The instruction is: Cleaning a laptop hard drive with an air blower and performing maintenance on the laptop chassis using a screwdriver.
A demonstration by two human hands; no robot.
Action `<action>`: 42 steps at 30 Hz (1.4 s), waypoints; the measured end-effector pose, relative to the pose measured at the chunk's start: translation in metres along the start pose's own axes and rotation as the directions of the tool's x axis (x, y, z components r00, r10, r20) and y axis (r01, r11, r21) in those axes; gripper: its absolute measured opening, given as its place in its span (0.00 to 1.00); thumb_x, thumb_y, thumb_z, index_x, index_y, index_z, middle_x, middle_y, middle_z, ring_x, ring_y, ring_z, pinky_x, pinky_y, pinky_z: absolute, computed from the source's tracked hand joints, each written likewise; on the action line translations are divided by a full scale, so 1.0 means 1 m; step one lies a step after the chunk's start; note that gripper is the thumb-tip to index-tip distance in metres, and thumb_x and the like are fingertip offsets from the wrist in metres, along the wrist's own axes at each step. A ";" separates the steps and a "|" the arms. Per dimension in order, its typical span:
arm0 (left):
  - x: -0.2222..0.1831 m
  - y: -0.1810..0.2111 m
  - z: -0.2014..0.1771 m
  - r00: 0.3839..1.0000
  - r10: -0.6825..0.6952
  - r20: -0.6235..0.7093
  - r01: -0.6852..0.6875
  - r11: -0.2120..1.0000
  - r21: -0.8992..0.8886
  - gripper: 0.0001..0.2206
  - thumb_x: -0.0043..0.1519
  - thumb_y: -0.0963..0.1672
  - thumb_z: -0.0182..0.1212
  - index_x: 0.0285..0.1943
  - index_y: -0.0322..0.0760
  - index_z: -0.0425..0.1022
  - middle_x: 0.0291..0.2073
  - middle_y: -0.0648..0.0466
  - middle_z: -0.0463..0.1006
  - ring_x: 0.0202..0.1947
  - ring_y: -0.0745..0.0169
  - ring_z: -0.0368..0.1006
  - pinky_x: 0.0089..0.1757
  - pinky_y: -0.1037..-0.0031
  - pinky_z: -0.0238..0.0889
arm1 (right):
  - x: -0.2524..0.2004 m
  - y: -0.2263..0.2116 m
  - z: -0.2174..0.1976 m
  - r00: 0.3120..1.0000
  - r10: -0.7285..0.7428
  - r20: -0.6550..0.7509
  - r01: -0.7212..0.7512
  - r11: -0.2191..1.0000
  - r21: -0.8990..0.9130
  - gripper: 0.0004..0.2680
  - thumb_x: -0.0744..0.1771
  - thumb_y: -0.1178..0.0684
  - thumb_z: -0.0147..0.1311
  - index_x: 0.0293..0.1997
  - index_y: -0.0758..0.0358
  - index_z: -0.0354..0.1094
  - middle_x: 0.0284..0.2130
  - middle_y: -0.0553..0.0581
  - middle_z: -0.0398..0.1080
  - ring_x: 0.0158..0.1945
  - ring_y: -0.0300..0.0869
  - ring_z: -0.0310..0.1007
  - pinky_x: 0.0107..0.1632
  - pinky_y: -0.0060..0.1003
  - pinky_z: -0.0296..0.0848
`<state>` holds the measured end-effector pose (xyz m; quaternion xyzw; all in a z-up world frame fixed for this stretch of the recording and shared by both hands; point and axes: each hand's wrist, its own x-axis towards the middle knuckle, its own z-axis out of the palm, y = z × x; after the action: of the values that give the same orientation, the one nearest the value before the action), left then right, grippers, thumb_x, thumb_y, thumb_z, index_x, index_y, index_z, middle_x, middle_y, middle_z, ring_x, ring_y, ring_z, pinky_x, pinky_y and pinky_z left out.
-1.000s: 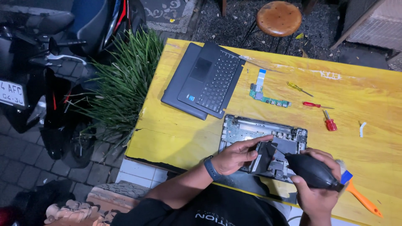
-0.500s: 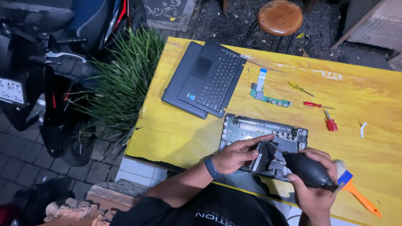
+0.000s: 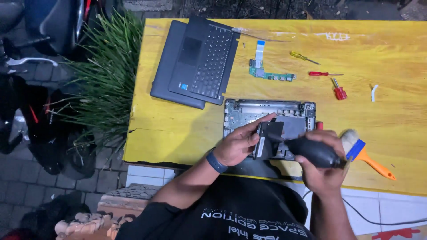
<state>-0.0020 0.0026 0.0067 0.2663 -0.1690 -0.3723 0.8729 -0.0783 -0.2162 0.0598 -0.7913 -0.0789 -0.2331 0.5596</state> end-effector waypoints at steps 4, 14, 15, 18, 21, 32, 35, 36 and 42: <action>0.000 0.000 0.002 0.998 0.008 -0.069 -0.003 0.997 0.080 0.35 0.67 0.46 0.59 0.82 0.34 0.48 0.75 0.44 0.58 0.74 0.50 0.58 0.66 0.68 0.56 | 0.000 -0.004 0.006 0.996 -0.051 -0.069 0.055 0.997 0.052 0.09 0.65 0.52 0.62 0.46 0.60 0.67 0.39 0.57 0.73 0.46 0.45 0.76 0.55 0.35 0.75; 0.001 -0.029 -0.018 0.992 0.114 -0.049 -0.114 0.993 -0.001 0.28 0.70 0.42 0.53 0.82 0.40 0.55 0.67 0.38 0.70 0.61 0.48 0.70 0.57 0.57 0.69 | 0.004 0.020 0.007 0.978 -0.193 -0.081 0.199 0.977 0.070 0.15 0.63 0.59 0.66 0.50 0.77 0.66 0.41 0.70 0.71 0.48 0.56 0.76 0.57 0.46 0.73; 0.001 -0.029 -0.015 0.993 0.106 -0.048 -0.107 0.994 -0.010 0.29 0.69 0.41 0.53 0.82 0.40 0.54 0.66 0.37 0.70 0.60 0.46 0.70 0.57 0.54 0.69 | 0.001 0.024 0.007 0.974 -0.194 -0.116 0.205 0.974 0.097 0.13 0.64 0.61 0.64 0.50 0.77 0.66 0.40 0.69 0.71 0.47 0.56 0.76 0.57 0.46 0.73; -0.001 -0.037 -0.029 0.995 0.092 -0.038 -0.092 0.996 -0.011 0.29 0.69 0.41 0.52 0.82 0.40 0.54 0.65 0.37 0.70 0.59 0.46 0.71 0.56 0.54 0.69 | 0.010 0.011 0.006 0.977 -0.200 -0.079 0.204 0.978 0.051 0.15 0.64 0.61 0.65 0.50 0.78 0.66 0.41 0.70 0.71 0.48 0.57 0.77 0.58 0.47 0.73; -0.002 -0.061 -0.057 0.995 0.092 -0.043 -0.093 0.995 -0.020 0.28 0.69 0.41 0.52 0.82 0.40 0.54 0.65 0.36 0.70 0.59 0.46 0.71 0.56 0.54 0.69 | 0.016 0.003 0.012 0.976 -0.206 -0.076 0.209 0.977 0.040 0.17 0.63 0.60 0.67 0.52 0.79 0.65 0.43 0.71 0.70 0.51 0.58 0.76 0.59 0.49 0.71; 0.000 -0.042 -0.032 0.993 0.097 -0.075 -0.100 0.994 -0.035 0.28 0.70 0.42 0.53 0.82 0.40 0.54 0.64 0.38 0.72 0.61 0.49 0.71 0.55 0.55 0.70 | 0.011 0.015 0.014 0.976 -0.180 -0.122 0.189 0.979 0.073 0.17 0.63 0.60 0.67 0.52 0.80 0.64 0.43 0.72 0.69 0.51 0.60 0.75 0.60 0.49 0.72; 0.000 -0.039 -0.029 0.990 0.114 -0.079 -0.117 0.992 -0.036 0.28 0.70 0.42 0.53 0.81 0.39 0.55 0.63 0.38 0.73 0.59 0.51 0.72 0.55 0.57 0.71 | 0.011 0.012 0.017 0.973 -0.193 -0.126 0.200 0.979 0.048 0.17 0.63 0.59 0.68 0.49 0.80 0.65 0.42 0.71 0.69 0.50 0.60 0.76 0.58 0.49 0.73; 0.001 -0.038 -0.027 0.990 0.123 -0.071 -0.126 0.992 -0.031 0.28 0.70 0.42 0.53 0.81 0.38 0.55 0.62 0.38 0.73 0.58 0.52 0.72 0.54 0.57 0.72 | 0.010 0.012 0.018 0.970 -0.206 -0.133 0.212 0.977 0.033 0.16 0.63 0.59 0.68 0.48 0.80 0.65 0.41 0.71 0.69 0.48 0.60 0.77 0.56 0.49 0.73; 0.000 -0.048 -0.037 0.990 0.123 -0.072 -0.127 0.991 -0.044 0.28 0.70 0.42 0.53 0.81 0.38 0.54 0.63 0.38 0.73 0.58 0.52 0.73 0.54 0.57 0.72 | 0.003 0.025 0.021 0.957 -0.211 -0.201 0.231 0.970 0.080 0.11 0.62 0.61 0.69 0.41 0.77 0.68 0.35 0.67 0.70 0.40 0.54 0.77 0.51 0.45 0.76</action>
<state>-0.0106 -0.0132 -0.0512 0.2466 -0.1459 -0.3113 0.9061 -0.0604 -0.2057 0.0345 -0.7216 -0.1249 -0.3648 0.5750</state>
